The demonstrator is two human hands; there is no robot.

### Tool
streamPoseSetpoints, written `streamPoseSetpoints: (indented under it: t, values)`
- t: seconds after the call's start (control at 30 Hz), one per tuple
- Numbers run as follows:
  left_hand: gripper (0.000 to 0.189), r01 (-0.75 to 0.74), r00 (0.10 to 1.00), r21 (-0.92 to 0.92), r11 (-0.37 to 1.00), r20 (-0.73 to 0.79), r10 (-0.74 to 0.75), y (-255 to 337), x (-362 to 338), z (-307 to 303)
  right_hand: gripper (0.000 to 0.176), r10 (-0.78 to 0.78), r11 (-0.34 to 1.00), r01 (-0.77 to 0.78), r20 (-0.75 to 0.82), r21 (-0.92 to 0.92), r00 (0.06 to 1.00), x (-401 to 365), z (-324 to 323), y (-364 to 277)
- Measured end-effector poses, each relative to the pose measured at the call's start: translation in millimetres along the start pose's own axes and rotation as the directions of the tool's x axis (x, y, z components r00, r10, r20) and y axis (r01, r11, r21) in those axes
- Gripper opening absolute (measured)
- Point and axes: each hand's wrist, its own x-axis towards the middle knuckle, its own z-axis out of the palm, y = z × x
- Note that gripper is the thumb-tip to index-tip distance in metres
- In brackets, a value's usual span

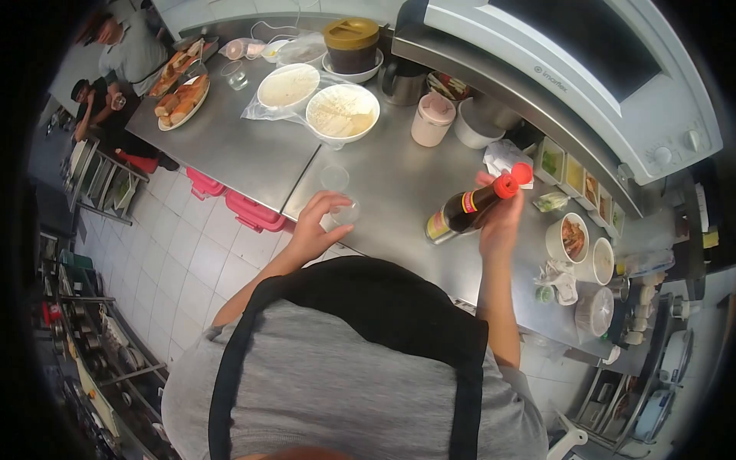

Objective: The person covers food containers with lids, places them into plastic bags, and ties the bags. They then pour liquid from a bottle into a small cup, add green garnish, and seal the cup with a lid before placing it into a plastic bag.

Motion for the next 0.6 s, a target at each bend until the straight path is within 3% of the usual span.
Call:
streamPoseSetpoints:
  t: [0.03,0.07,0.1,0.17,0.27,0.4,0.6]
  values:
    - [0.038,0.014,1.000,-0.012,1.000,0.014,-0.014,1,3,0,0.070,-0.064,0.982,0.059,-0.020,-0.180,0.998,-13,0,12]
    - [0.040,0.028,0.999,-0.028,0.999,0.031,-0.027,2,6,1,0.101,-0.049,0.973,0.085,0.170,-0.214,0.984,-29,-21,39]
    - [0.041,0.041,0.998,-0.046,0.998,0.050,-0.039,3,10,3,0.100,-0.091,0.952,0.108,0.072,-0.286,0.993,-40,-17,52]
    - [0.043,0.041,0.997,-0.057,0.998,0.062,-0.037,8,21,7,0.089,0.060,0.922,-0.064,-0.022,-0.381,0.998,-39,0,39]
    - [0.047,0.013,1.000,-0.093,0.996,0.027,-0.011,22,33,6,0.088,0.105,0.898,-0.074,0.048,-0.434,0.993,-31,1,41]
    - [0.053,-0.023,0.998,-0.203,0.979,-0.057,0.011,20,41,8,0.082,0.140,0.716,0.107,0.293,-0.690,0.946,-23,17,6]
    - [0.062,0.019,0.999,-0.039,0.999,0.027,-0.018,16,40,5,0.081,0.374,0.504,0.159,0.381,-0.849,0.845,-22,27,-32]
